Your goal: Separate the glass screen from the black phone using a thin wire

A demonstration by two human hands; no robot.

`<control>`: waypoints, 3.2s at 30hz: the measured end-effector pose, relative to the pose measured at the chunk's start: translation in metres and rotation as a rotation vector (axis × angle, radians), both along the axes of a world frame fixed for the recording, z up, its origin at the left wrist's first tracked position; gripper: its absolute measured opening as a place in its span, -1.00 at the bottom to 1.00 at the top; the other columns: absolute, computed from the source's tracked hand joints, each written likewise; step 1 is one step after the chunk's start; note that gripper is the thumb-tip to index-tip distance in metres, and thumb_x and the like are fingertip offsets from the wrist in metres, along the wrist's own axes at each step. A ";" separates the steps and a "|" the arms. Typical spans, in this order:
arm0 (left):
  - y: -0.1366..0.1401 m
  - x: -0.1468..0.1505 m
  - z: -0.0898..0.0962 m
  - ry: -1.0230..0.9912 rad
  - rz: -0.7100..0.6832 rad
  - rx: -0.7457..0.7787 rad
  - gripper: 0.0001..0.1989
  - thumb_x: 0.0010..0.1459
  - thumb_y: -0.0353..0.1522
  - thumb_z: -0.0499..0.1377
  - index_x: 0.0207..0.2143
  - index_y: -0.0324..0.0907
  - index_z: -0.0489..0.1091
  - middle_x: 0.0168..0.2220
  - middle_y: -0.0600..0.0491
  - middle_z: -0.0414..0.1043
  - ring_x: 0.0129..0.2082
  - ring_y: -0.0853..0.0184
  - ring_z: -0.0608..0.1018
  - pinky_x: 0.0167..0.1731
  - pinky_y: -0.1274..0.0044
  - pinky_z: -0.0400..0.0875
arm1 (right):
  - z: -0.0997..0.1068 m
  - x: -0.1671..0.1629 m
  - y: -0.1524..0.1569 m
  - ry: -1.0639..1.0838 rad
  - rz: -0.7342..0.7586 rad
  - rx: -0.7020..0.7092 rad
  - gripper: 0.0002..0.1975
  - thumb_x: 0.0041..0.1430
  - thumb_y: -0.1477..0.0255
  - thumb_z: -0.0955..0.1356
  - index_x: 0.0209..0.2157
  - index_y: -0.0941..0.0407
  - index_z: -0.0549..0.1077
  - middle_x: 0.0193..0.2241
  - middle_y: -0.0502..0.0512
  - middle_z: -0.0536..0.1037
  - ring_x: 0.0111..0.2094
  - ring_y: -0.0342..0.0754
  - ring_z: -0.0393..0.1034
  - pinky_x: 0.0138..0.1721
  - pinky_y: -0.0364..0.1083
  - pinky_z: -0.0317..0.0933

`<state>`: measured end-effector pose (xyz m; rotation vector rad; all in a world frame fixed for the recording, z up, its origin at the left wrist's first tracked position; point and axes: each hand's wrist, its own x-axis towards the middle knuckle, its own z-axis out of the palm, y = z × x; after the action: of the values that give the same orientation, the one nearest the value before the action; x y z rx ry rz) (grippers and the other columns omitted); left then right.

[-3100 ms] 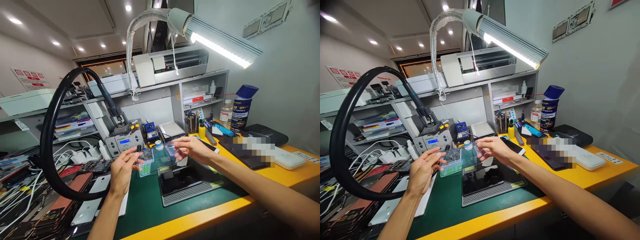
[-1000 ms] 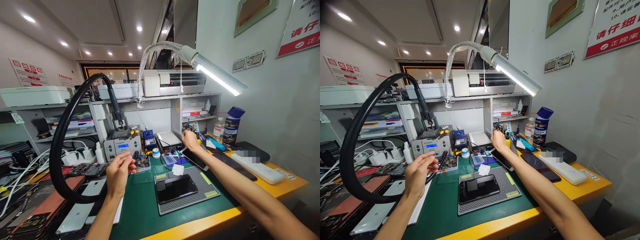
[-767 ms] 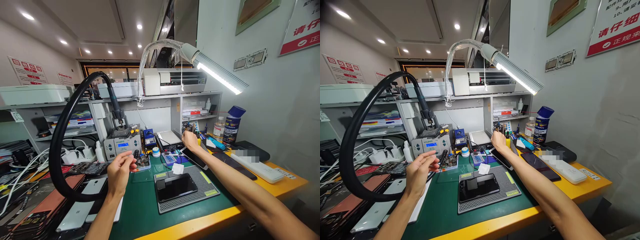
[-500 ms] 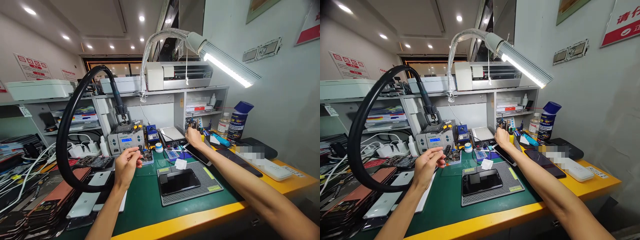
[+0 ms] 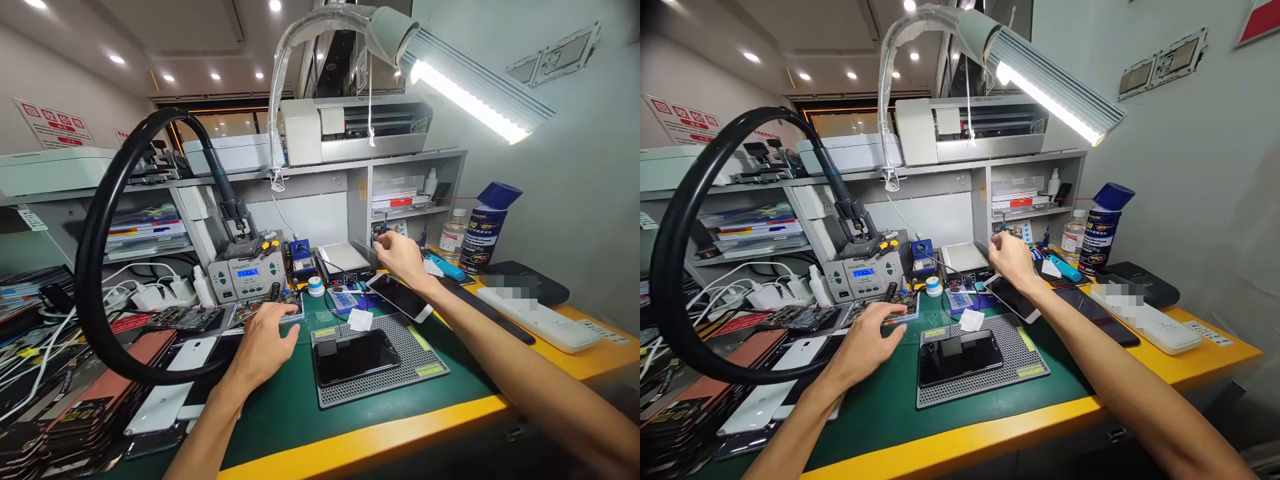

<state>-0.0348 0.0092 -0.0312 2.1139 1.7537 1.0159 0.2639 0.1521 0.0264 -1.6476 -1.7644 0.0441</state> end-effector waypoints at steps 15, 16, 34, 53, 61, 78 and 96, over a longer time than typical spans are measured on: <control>0.039 0.011 0.021 0.716 -0.208 -0.183 -0.57 0.30 -0.24 0.20 0.17 -0.15 0.34 0.18 -0.12 0.36 0.09 0.09 0.49 0.04 0.13 0.44 | -0.010 -0.010 -0.048 0.314 0.438 -0.081 -0.78 0.36 0.30 0.35 -0.17 0.18 0.50 -0.28 0.05 0.57 -0.35 -0.11 0.49 -0.30 -0.06 0.44; 0.038 0.012 0.022 0.740 -0.207 -0.174 -0.58 0.29 -0.24 0.21 0.15 -0.16 0.34 0.16 -0.11 0.37 0.06 0.11 0.50 0.02 0.15 0.46 | -0.010 -0.009 -0.048 0.335 0.453 -0.075 -0.78 0.36 0.30 0.35 -0.17 0.18 0.50 -0.29 0.04 0.57 -0.35 -0.12 0.49 -0.30 -0.07 0.43; -0.004 0.044 0.054 0.768 -0.153 0.270 -0.34 0.08 -0.33 0.19 0.24 -0.22 0.16 0.07 -0.20 0.33 0.02 -0.01 0.46 0.00 0.21 0.42 | -0.003 -0.007 -0.057 0.808 0.942 -0.710 -0.51 0.38 0.09 0.20 -0.26 0.22 0.51 -0.33 0.20 0.59 -0.48 -0.03 0.54 -0.54 -0.09 0.41; -0.014 0.052 0.062 0.778 -0.224 0.452 -0.30 0.16 -0.25 0.23 0.29 -0.29 0.12 0.11 -0.28 0.36 0.09 -0.08 0.41 0.10 0.13 0.29 | -0.012 -0.002 -0.038 0.860 1.216 -1.439 -0.49 0.37 0.18 0.10 -0.03 0.27 0.44 -0.25 0.45 0.67 -0.37 0.07 0.64 -0.49 -0.13 0.44; -0.010 0.023 0.061 0.536 -0.147 0.369 -0.27 0.11 -0.14 0.33 0.26 -0.15 0.17 -0.07 -0.10 0.49 -0.06 0.09 0.54 -0.01 0.24 0.43 | -0.013 0.001 -0.039 0.882 1.218 -1.391 -0.49 0.33 0.18 0.16 -0.05 0.29 0.50 -0.19 0.43 0.67 -0.36 -0.01 0.61 -0.45 -0.16 0.41; -0.030 0.016 0.029 0.445 -0.294 0.551 -0.86 0.23 -0.43 0.21 -0.18 -0.07 0.51 -0.23 0.00 0.63 -0.22 0.24 0.59 -0.15 0.33 0.43 | -0.015 0.025 -0.067 0.399 1.094 -0.750 -0.36 -0.20 0.34 0.61 0.01 0.09 0.57 -0.05 0.13 0.59 -0.11 0.02 0.49 -0.24 -0.15 0.35; -0.027 0.029 0.004 0.376 -0.349 0.292 -0.45 0.16 -0.31 0.28 0.18 -0.10 0.24 0.13 -0.15 0.39 0.14 0.09 0.45 0.16 0.22 0.35 | -0.032 0.036 -0.095 0.051 0.977 -0.283 -0.24 -0.04 0.30 0.53 0.23 0.03 0.36 0.17 0.14 0.45 0.08 0.12 0.38 0.05 -0.02 0.30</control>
<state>-0.0061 -0.0174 -0.0268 2.8232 1.3542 0.8598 0.2995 0.0570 -0.0055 -0.7831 -2.4277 0.7948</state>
